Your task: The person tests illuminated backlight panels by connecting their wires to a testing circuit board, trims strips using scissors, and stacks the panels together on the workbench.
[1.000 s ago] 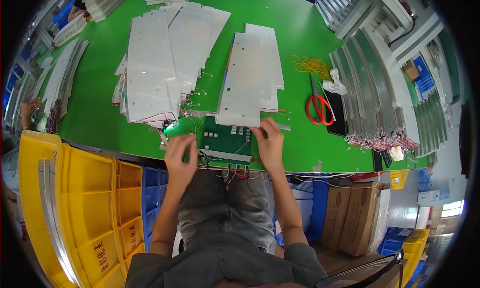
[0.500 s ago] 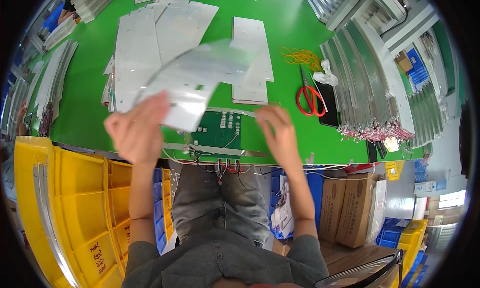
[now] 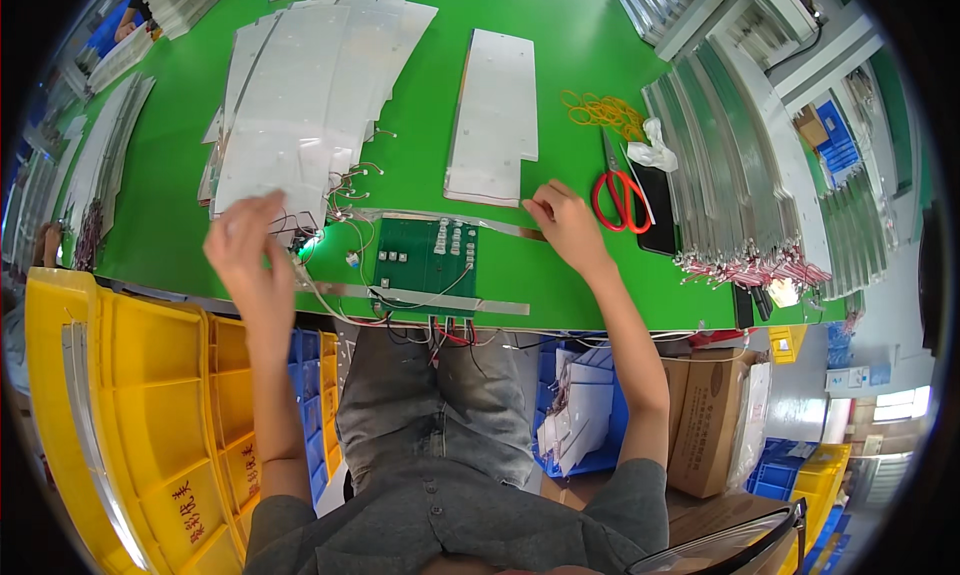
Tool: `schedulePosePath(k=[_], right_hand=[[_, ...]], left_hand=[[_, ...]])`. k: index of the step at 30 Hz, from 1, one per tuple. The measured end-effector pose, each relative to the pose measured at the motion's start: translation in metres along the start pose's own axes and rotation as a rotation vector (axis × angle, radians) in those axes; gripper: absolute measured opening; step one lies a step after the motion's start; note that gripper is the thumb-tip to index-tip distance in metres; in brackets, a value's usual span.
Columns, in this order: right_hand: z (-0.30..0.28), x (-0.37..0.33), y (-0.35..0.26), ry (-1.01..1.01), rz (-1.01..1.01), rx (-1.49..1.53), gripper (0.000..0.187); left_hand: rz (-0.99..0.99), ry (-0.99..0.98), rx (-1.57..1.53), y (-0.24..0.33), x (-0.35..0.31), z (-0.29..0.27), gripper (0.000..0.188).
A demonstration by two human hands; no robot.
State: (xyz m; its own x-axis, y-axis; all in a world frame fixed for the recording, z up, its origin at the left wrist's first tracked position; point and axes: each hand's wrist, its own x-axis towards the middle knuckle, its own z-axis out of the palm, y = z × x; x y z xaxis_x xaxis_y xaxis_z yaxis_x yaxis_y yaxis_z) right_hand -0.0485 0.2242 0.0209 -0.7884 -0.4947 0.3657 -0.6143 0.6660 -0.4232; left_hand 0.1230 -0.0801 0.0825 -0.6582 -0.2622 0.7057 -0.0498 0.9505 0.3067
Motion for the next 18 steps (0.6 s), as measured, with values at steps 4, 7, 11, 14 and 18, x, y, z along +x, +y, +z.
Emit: schedulePosePath(k=[4,7,11,14,18], right_hand=[[0.0,0.011,-0.004,-0.149,0.161,0.335,0.023],[0.002,0.02,-0.007,-0.182,0.281,0.562,0.027],[-0.007,0.028,-0.019,-0.269,0.522,0.95,0.026],[-0.011,0.029,-0.016,-0.275,0.532,1.163,0.024],[-0.015,0.035,-0.018,-0.309,0.559,1.177,0.023]], left_hand=[[0.234,-0.252,-0.494,0.042,-0.01,0.04,0.026],[0.305,-0.36,-0.618,0.065,-0.009,0.077,0.025],[0.344,-0.455,-0.572,0.072,-0.012,0.118,0.028],[0.371,-0.497,-0.5,0.077,-0.014,0.133,0.027],[0.336,-0.508,-0.366,0.087,-0.008,0.136,0.027]])
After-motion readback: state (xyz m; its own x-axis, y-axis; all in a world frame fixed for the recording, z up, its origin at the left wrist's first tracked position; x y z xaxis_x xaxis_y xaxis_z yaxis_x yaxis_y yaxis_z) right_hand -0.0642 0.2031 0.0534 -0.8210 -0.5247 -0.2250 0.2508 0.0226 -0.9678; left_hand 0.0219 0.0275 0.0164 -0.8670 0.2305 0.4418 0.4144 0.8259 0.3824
